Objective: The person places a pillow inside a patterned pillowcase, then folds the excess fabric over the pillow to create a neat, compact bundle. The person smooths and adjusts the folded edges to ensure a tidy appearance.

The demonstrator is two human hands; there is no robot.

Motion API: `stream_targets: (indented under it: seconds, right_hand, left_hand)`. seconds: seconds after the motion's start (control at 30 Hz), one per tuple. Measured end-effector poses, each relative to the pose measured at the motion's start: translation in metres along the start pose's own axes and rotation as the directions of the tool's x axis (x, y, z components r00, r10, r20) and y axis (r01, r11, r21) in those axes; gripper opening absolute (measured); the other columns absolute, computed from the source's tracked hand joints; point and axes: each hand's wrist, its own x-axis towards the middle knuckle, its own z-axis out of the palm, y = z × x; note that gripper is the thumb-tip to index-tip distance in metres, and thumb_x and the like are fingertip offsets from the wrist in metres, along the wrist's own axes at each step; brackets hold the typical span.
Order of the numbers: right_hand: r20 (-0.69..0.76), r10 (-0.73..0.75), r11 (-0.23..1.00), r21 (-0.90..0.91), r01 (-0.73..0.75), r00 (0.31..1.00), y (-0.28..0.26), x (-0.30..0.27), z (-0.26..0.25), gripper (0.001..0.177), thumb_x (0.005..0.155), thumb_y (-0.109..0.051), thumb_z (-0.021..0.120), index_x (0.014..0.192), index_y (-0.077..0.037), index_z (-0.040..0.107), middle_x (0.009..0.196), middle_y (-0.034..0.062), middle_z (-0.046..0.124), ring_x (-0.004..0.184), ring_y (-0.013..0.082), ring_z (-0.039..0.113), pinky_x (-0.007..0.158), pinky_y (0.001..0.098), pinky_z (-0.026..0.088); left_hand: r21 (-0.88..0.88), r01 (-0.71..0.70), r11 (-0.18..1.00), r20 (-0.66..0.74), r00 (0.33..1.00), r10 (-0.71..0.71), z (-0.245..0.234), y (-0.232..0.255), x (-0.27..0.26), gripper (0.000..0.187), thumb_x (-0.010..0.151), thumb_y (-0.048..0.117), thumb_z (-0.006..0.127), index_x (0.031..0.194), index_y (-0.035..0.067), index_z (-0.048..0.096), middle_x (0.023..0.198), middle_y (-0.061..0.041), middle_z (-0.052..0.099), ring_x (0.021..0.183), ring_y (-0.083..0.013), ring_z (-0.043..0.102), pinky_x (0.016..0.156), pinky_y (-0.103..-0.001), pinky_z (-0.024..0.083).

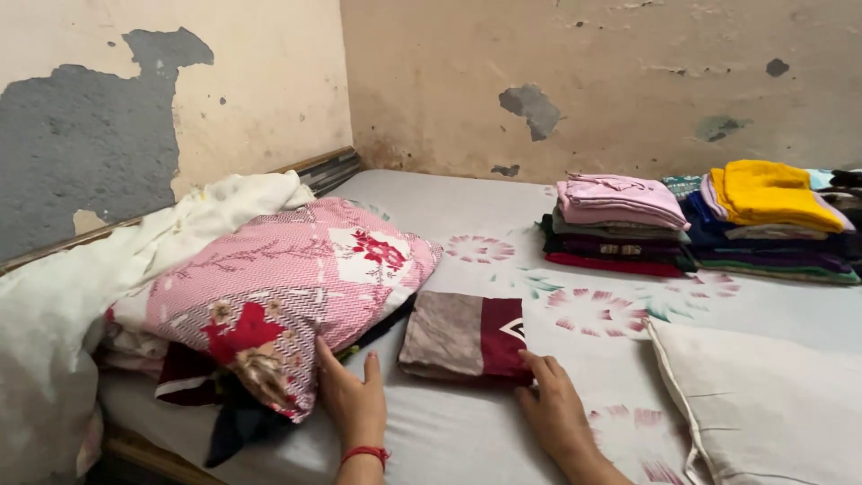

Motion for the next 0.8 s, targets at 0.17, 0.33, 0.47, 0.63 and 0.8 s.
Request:
stream_targets:
  seconds: [0.17, 0.33, 0.47, 0.63, 0.8]
  right_hand:
    - [-0.082, -0.083, 0.99, -0.123, 0.073, 0.993, 0.004, 0.001, -0.001, 0.025, 0.079, -0.008, 0.074, 0.104, -0.011, 0.073, 0.099, 0.0074, 0.068, 0.097, 0.0291, 0.061, 0.087, 0.0391, 0.051]
    - [-0.11, 0.187, 0.959, 0.237, -0.157, 0.976, -0.012, -0.005, -0.017, 0.018, 0.089, -0.009, 0.067, 0.107, -0.007, 0.069, 0.099, 0.0067, 0.069, 0.076, 0.0245, 0.068, 0.073, 0.0342, 0.054]
    - [-0.037, 0.331, 0.819, 0.508, -0.267, 0.943, -0.008, -0.014, -0.028, 0.015, 0.097, -0.012, 0.059, 0.108, -0.006, 0.067, 0.088, 0.008, 0.074, 0.069, 0.0179, 0.072, 0.066, 0.0315, 0.056]
    - [-0.017, 0.283, 0.699, 0.688, -0.195, 0.959, 0.003, -0.028, -0.046, 0.018, 0.099, -0.016, 0.057, 0.106, -0.001, 0.065, 0.092, 0.005, 0.075, 0.072, 0.0115, 0.072, 0.069, 0.0271, 0.057]
    - [0.033, 0.329, 0.653, 0.714, -0.253, 0.944, 0.015, -0.029, -0.075, 0.023, 0.101, -0.023, 0.06, 0.102, -0.002, 0.069, 0.081, 0.0054, 0.07, 0.065, 0.0109, 0.061, 0.062, 0.0263, 0.049]
  left_hand:
    - [0.083, 0.326, 0.942, 0.564, 0.764, -0.314, -0.029, 0.034, 0.0, 0.079, 0.094, 0.03, 0.061, 0.163, 0.019, 0.023, 0.128, -0.012, 0.071, 0.118, -0.032, 0.067, 0.099, -0.041, 0.05]
    - [0.053, 0.045, 0.998, 0.613, 0.787, -0.068, -0.037, 0.047, -0.007, 0.067, 0.091, 0.028, 0.066, 0.153, 0.023, 0.04, 0.135, -0.003, 0.066, 0.121, -0.027, 0.066, 0.099, -0.039, 0.053]
    - [-0.113, -0.36, 0.926, 0.594, 0.722, 0.353, -0.048, 0.063, -0.012, 0.08, 0.078, 0.024, 0.079, 0.149, 0.021, 0.043, 0.152, -0.008, 0.046, 0.129, -0.0322, 0.052, 0.103, -0.043, 0.045]
    - [-0.302, -0.383, 0.873, 0.699, 0.534, 0.476, -0.059, 0.078, -0.022, 0.078, 0.075, 0.027, 0.085, 0.145, 0.016, 0.05, 0.151, -0.009, 0.046, 0.137, -0.0351, 0.046, 0.107, -0.044, 0.04]
    - [-0.308, -0.408, 0.86, 0.672, 0.546, 0.5, -0.054, 0.086, -0.04, 0.049, 0.08, 0.027, 0.082, 0.123, 0.011, 0.065, 0.146, -0.008, 0.053, 0.139, -0.0309, 0.049, 0.111, -0.042, 0.043]
